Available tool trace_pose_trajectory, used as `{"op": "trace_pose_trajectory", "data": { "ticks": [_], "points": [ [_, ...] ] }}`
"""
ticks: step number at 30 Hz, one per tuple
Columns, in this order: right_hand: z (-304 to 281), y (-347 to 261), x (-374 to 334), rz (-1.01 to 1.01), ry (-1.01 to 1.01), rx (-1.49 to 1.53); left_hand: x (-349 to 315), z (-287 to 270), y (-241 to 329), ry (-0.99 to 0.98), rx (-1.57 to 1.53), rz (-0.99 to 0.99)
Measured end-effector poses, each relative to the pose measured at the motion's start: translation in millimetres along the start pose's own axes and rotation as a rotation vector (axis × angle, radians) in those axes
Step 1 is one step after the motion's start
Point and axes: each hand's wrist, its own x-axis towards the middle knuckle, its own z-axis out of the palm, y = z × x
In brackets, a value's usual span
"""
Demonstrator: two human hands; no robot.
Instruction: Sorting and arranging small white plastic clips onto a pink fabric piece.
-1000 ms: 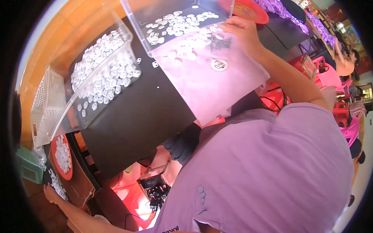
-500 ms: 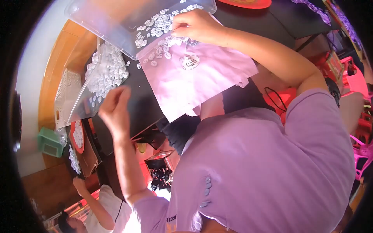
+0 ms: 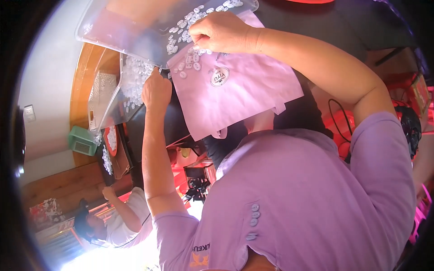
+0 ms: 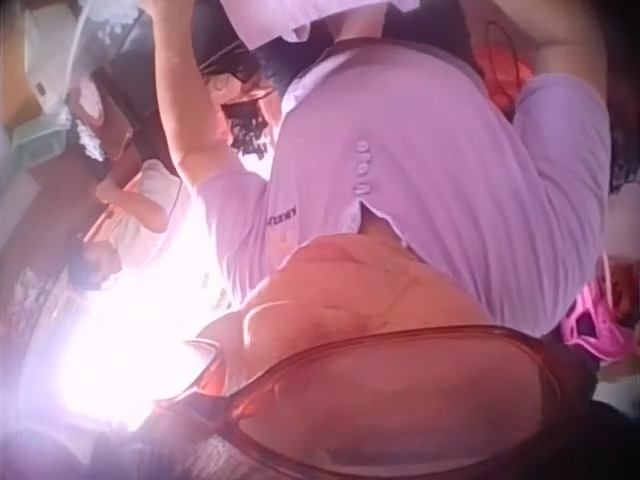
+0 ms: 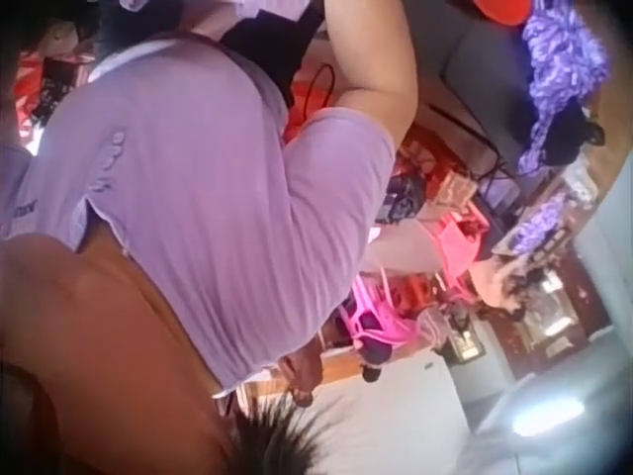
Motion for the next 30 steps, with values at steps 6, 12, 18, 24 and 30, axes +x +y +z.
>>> {"op": "trace_pose_trajectory", "data": {
  "ticks": [6,12,18,24,30],
  "points": [
    [-13,-11,3,-0.035,0.042,0.030,-6,1,-15,-0.030,0.041,0.038],
    [-17,-14,2,-0.025,0.101,0.088,-37,5,-33,0.012,-0.197,0.041],
    [-17,-17,5,-0.007,0.058,0.094,-38,9,-32,0.249,-0.453,0.046],
    [-23,-18,6,-0.045,0.156,0.114,-19,20,-14,0.328,-0.348,0.201],
    [-44,-33,14,0.437,0.134,0.347,-15,25,-22,0.213,-0.333,0.133]
  ]
}}
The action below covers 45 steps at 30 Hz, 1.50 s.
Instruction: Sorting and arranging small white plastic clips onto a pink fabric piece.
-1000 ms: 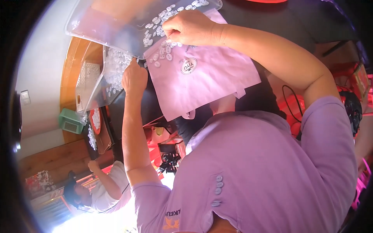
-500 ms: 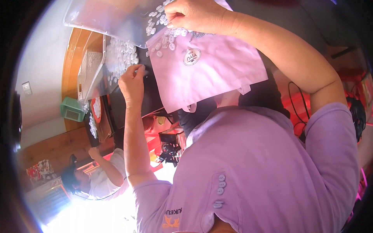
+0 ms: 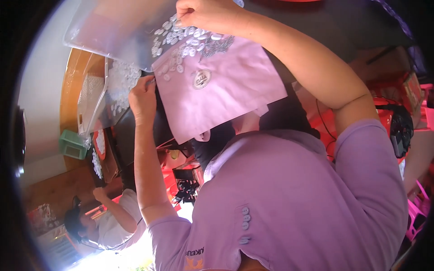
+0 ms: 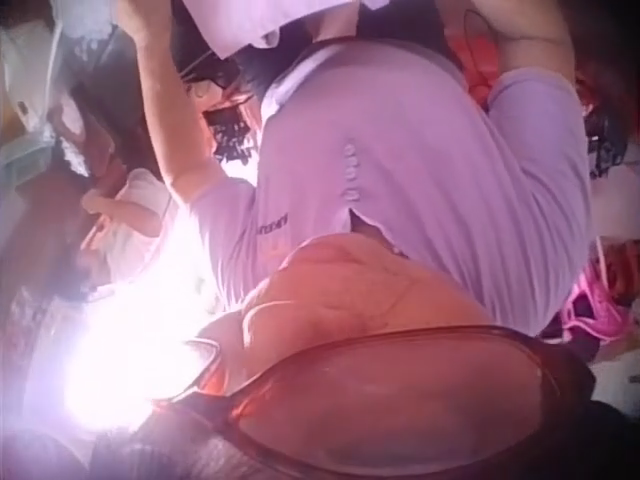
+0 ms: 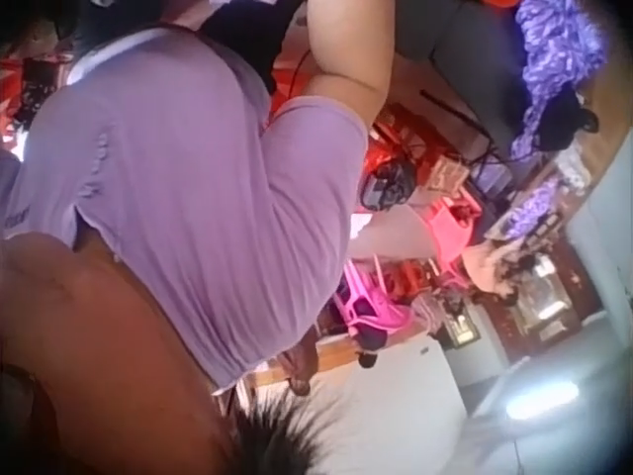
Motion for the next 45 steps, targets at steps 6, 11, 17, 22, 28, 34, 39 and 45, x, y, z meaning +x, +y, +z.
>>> {"op": "trace_pose_trajectory", "data": {
  "ticks": [6,11,17,22,28,34,39,45],
  "points": [
    [-11,3,11,0.065,-0.139,-0.251,9,-4,-9,-0.096,-0.062,-0.040],
    [4,47,12,-0.367,-0.261,-0.842,2,3,4,0.082,0.149,0.179],
    [23,51,5,-0.461,-0.240,-0.974,-15,-12,46,0.250,-0.301,0.156],
    [19,44,12,-0.523,0.180,-0.837,-23,3,74,0.152,-0.419,0.264],
    [0,34,19,-0.179,0.071,-0.537,-36,-24,79,0.095,-0.368,0.295],
    [7,5,-2,-0.120,0.096,-0.545,-92,-124,138,-0.141,-1.098,0.610],
    [-5,67,27,-0.226,0.091,-0.540,-98,-134,159,-0.375,-1.290,0.981],
    [3,38,22,-0.176,0.008,-0.494,-117,-134,156,-0.484,-1.427,0.906]
  ]
}}
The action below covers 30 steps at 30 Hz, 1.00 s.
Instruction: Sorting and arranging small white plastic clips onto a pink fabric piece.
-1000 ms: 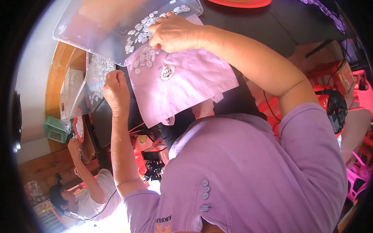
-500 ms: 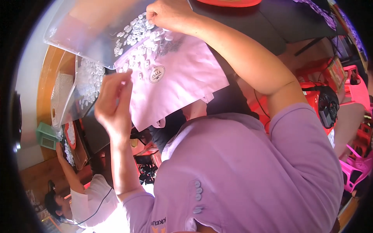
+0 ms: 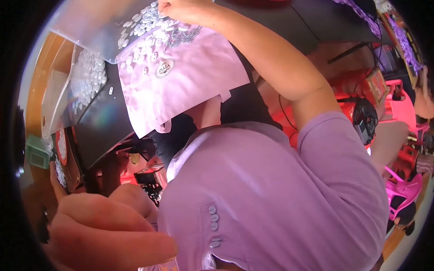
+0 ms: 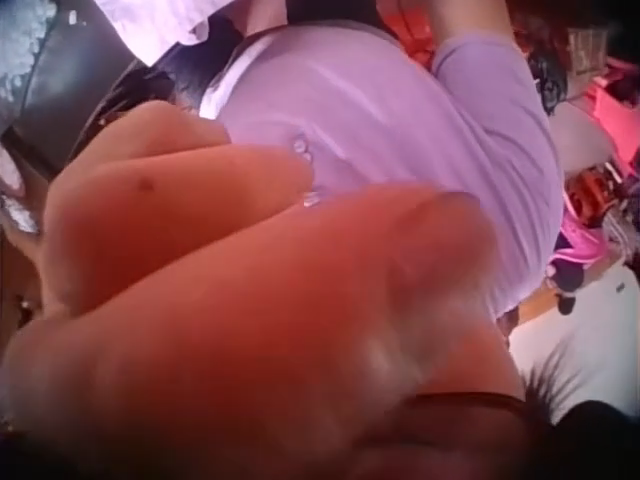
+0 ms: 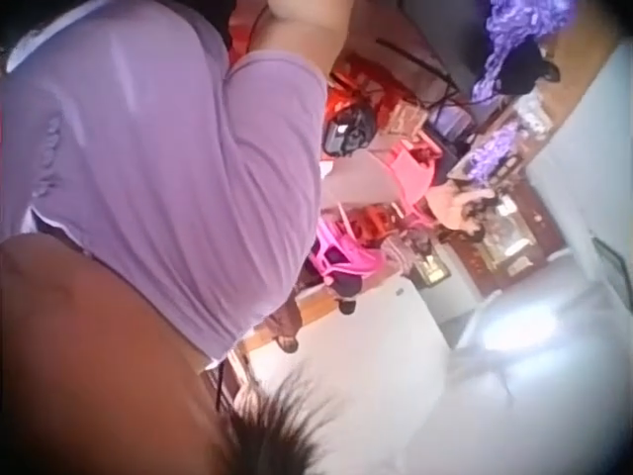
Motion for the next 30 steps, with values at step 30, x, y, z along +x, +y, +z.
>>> {"op": "trace_pose_trajectory", "data": {
  "ticks": [30],
  "points": [
    [22,7,-15,-0.283,-0.129,-0.447,-34,-29,-101,0.282,0.881,-0.354]
  ]
}}
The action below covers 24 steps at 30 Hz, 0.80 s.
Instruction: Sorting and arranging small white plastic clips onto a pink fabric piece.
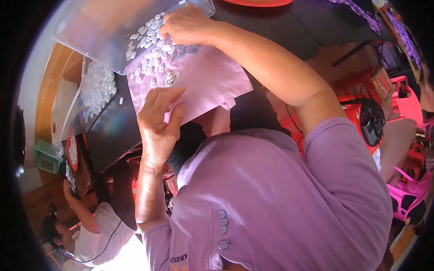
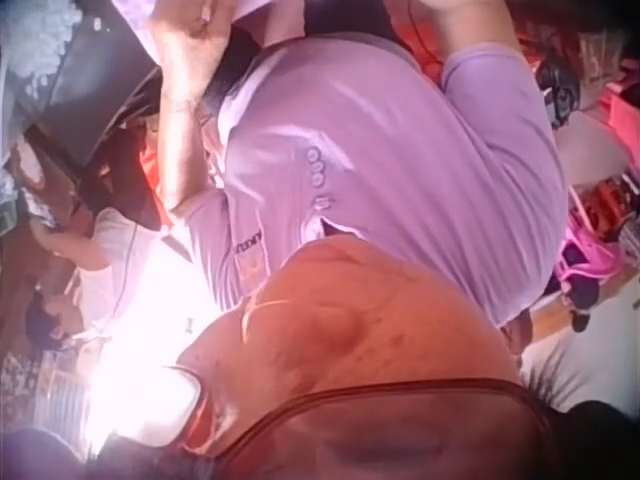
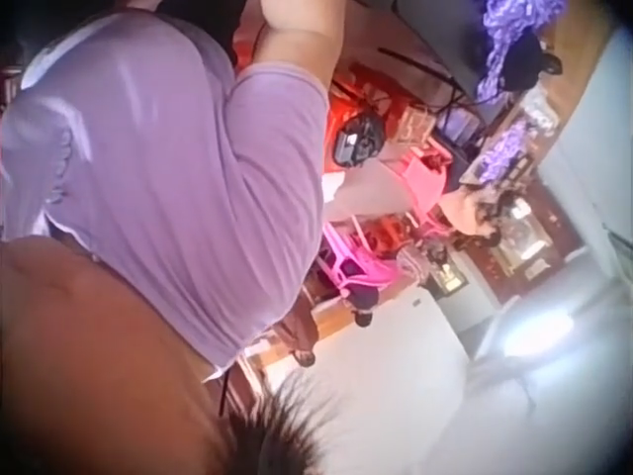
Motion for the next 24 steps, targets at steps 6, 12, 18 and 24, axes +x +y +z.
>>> {"op": "trace_pose_trajectory", "data": {
  "ticks": [6,12,18,24],
  "points": [
    [-12,3,4,-0.062,-0.149,0.236,-19,-4,-16,0.036,-0.227,-0.215],
    [-37,-37,-4,-0.043,0.109,-0.178,-22,-37,26,0.254,-0.735,-0.055],
    [-12,5,4,-0.124,0.312,0.347,-19,-102,65,0.523,-0.540,0.006],
    [-13,-5,4,-0.369,0.193,0.356,-25,-105,77,0.608,-0.398,0.039]
  ]
}}
